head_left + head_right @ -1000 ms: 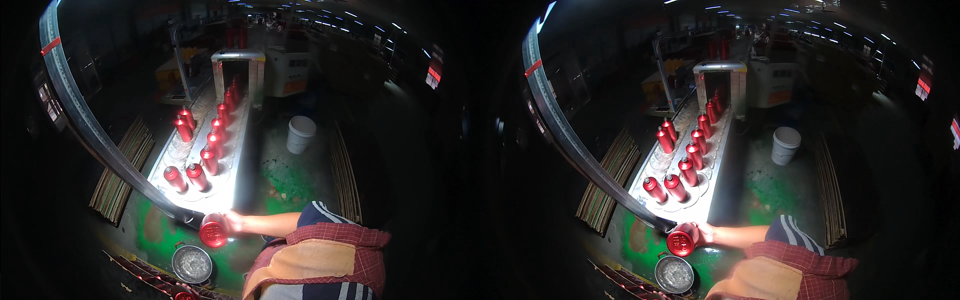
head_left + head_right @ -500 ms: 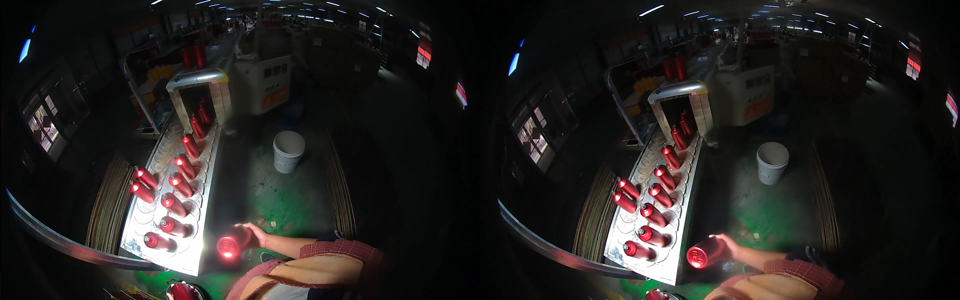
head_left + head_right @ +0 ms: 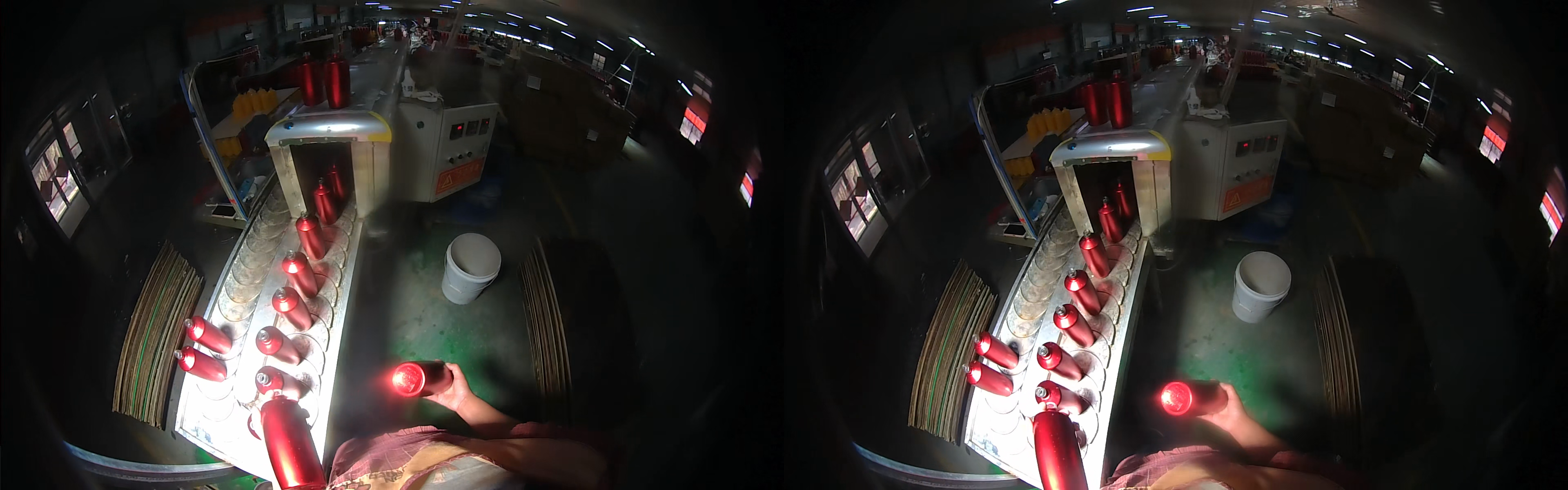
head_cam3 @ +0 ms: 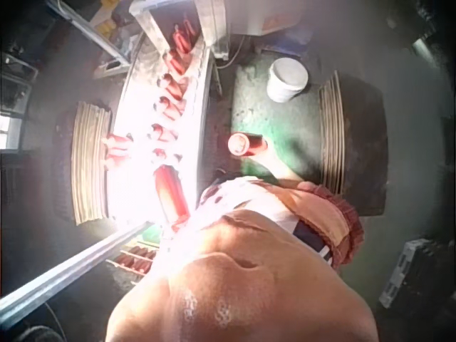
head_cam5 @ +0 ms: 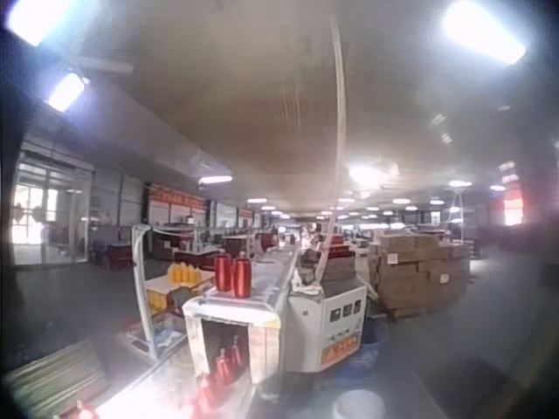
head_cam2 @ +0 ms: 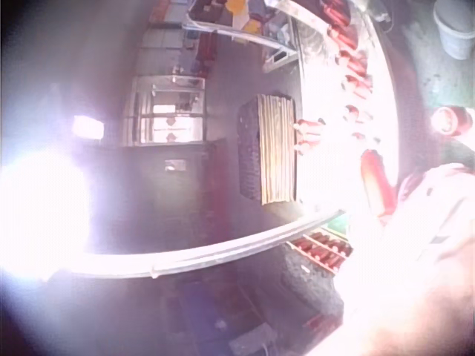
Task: The person repeatedly picks up red cylindrical cans from a floor pile and places them into slots on a metal tray. The person handles the cans one or two at a time, moving them between the floor and the tray in a repetitive cycle.
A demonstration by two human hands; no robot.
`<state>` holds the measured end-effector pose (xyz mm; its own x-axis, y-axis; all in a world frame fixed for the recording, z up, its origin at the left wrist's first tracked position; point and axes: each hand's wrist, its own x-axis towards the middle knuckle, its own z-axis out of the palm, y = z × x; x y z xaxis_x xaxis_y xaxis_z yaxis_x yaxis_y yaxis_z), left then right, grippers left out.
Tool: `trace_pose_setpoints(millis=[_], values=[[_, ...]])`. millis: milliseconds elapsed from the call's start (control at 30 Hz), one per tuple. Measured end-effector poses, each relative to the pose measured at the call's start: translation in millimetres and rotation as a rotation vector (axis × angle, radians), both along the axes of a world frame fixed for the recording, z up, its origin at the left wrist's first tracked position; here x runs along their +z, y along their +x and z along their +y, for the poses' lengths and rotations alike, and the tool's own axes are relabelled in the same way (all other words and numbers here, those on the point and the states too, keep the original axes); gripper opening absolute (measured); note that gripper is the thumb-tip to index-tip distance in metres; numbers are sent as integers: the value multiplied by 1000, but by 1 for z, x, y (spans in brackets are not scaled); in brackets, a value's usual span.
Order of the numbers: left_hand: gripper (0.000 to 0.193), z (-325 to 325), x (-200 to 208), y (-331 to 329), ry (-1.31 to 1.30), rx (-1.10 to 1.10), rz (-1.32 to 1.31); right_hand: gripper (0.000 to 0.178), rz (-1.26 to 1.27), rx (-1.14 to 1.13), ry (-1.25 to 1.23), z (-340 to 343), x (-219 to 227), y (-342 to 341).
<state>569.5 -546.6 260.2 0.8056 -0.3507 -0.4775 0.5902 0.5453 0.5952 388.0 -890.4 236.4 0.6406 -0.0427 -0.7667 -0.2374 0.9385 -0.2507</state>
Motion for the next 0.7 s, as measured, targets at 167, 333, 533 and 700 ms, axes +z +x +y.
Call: trace_pose_setpoints(millis=[167,333,533,700], values=[[52,10,12,63,-93,-149,-158,34,-62,-124,-227,-37,47,106],[52,72,45,68,-139,-62,-296,37,-490,-7,-610,-23,114,288],[51,132,113,2,-104,368,-419,39,-873,429,-1143,87,123,468],[52,123,142,-9,147,1010,-146,39,-1177,723,-1607,212,41,527]])
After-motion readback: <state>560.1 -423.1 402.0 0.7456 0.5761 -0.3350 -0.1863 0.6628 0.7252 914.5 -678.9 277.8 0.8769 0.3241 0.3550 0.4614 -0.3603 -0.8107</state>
